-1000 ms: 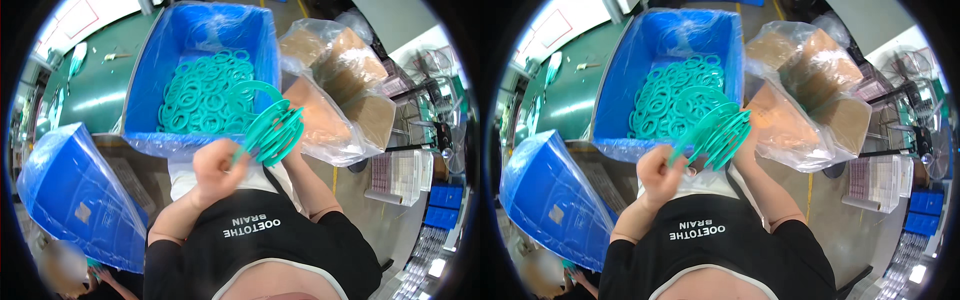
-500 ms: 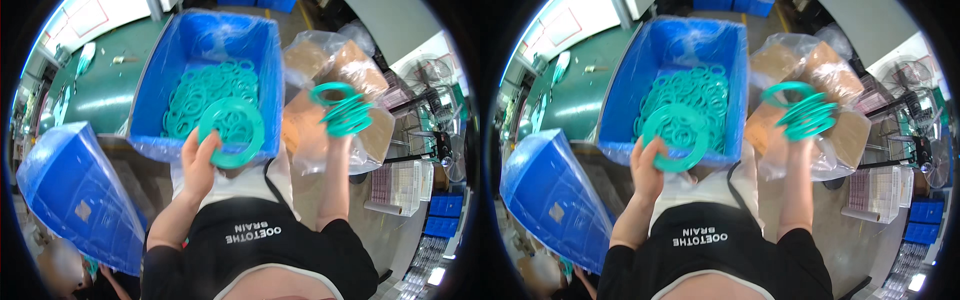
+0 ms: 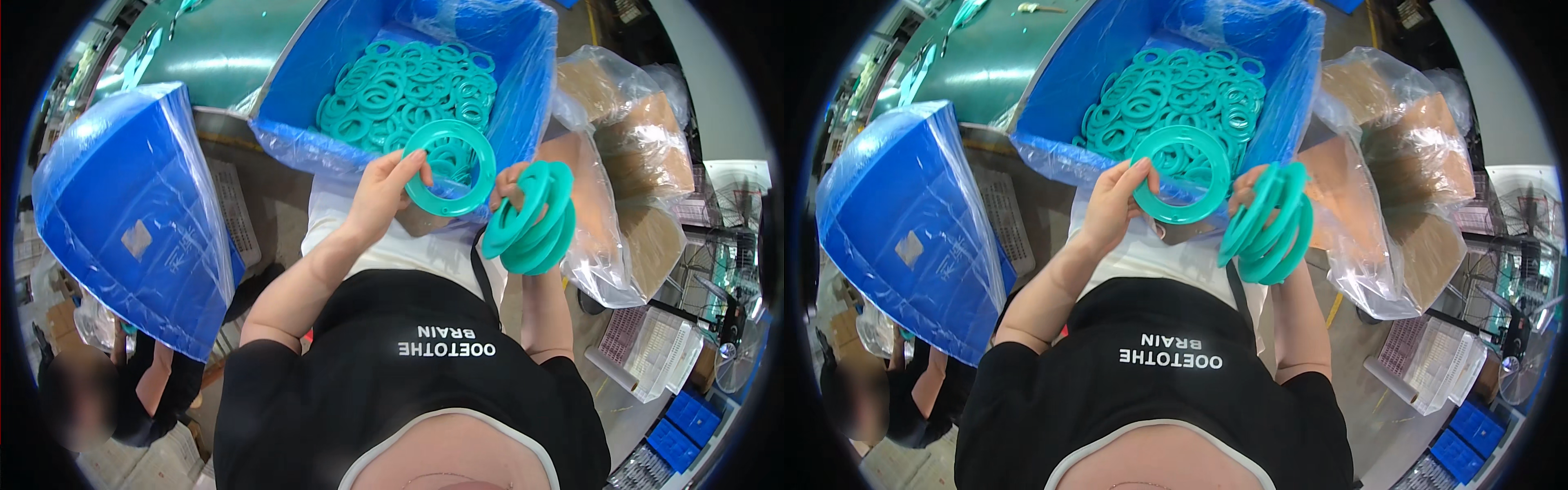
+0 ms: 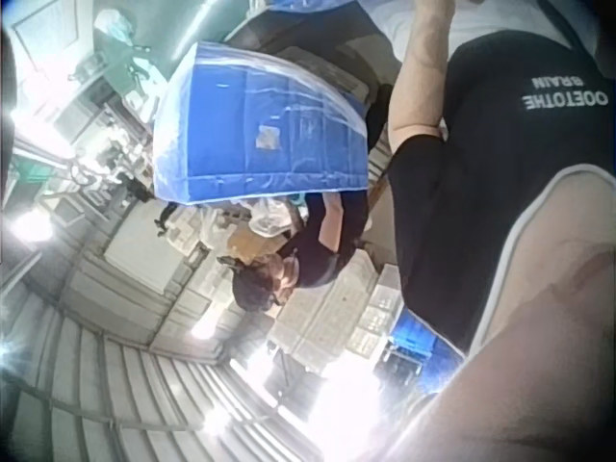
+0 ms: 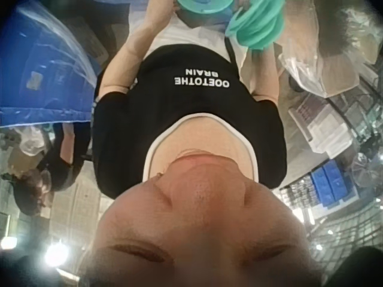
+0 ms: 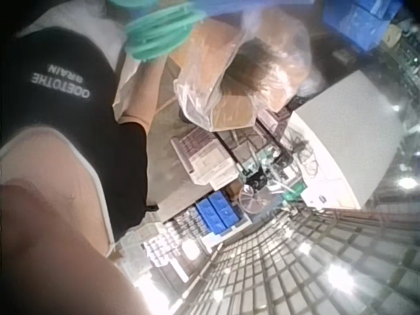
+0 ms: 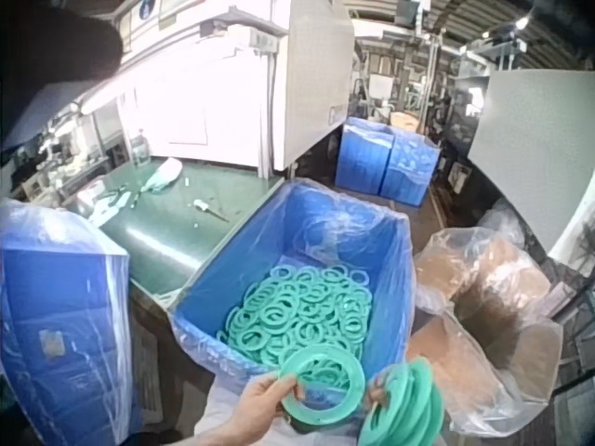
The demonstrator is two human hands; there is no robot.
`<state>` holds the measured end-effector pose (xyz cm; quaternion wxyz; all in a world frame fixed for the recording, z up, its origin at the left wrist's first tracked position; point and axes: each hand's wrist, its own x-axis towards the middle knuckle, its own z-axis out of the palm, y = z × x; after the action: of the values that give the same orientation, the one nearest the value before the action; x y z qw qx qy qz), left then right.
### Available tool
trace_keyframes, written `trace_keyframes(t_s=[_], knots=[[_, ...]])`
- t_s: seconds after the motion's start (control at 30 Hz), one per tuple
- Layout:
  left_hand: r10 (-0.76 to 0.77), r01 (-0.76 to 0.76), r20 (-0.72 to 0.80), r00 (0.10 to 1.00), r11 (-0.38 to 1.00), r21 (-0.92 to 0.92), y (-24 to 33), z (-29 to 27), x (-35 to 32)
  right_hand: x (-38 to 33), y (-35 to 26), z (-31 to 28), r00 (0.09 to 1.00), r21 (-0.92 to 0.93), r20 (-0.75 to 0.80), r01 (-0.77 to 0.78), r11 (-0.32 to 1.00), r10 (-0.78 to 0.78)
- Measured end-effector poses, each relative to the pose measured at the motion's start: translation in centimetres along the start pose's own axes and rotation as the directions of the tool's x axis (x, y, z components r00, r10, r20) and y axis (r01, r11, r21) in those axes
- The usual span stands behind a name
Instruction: Sort and inspect green plastic rings from a large blue bin into smaller batches.
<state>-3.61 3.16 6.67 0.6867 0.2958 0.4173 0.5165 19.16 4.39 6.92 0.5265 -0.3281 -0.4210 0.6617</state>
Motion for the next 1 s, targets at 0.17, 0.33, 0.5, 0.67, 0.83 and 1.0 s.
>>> trace_keyframes(t_s=[0.17,0.33,0.5,0.67,0.83,1.0], knots=[[-0.138,0.048,0.225,0.965,0.930,0.364,1.1,-1.4,0.7,0.1,-0.2,1.4,0.954,-0.300,0.026,-0.277,0.913,0.298],[-0.173,0.193,0.298,0.939,0.981,-0.036,-0.1,-2.1,0.2,0.4,1.3,2.3,0.964,-0.285,-0.109,-0.265,0.921,0.243],[-0.030,0.052,0.324,0.945,0.997,-0.058,-2.1,-1.3,-2.1,-0.5,5.7,0.6,0.987,-0.568,-0.129,0.003,0.823,-0.093],[0.047,-0.041,0.192,0.980,0.999,-0.034,-3.8,-2.0,-2.6,-0.8,7.5,-0.8,0.819,-0.791,0.418,0.541,0.286,-0.394],[-0.006,0.004,0.066,0.998,1.000,0.026,-4.6,-2.6,-1.4,-2.8,8.9,-1.7,0.988,-0.367,-0.157,-0.072,0.927,0.015],[-0.196,0.193,0.004,0.981,0.971,0.143,-7.1,-3.5,-1.8,-2.5,8.3,-4.6,1.000,-0.462,-0.005,-0.025,0.887,0.026]])
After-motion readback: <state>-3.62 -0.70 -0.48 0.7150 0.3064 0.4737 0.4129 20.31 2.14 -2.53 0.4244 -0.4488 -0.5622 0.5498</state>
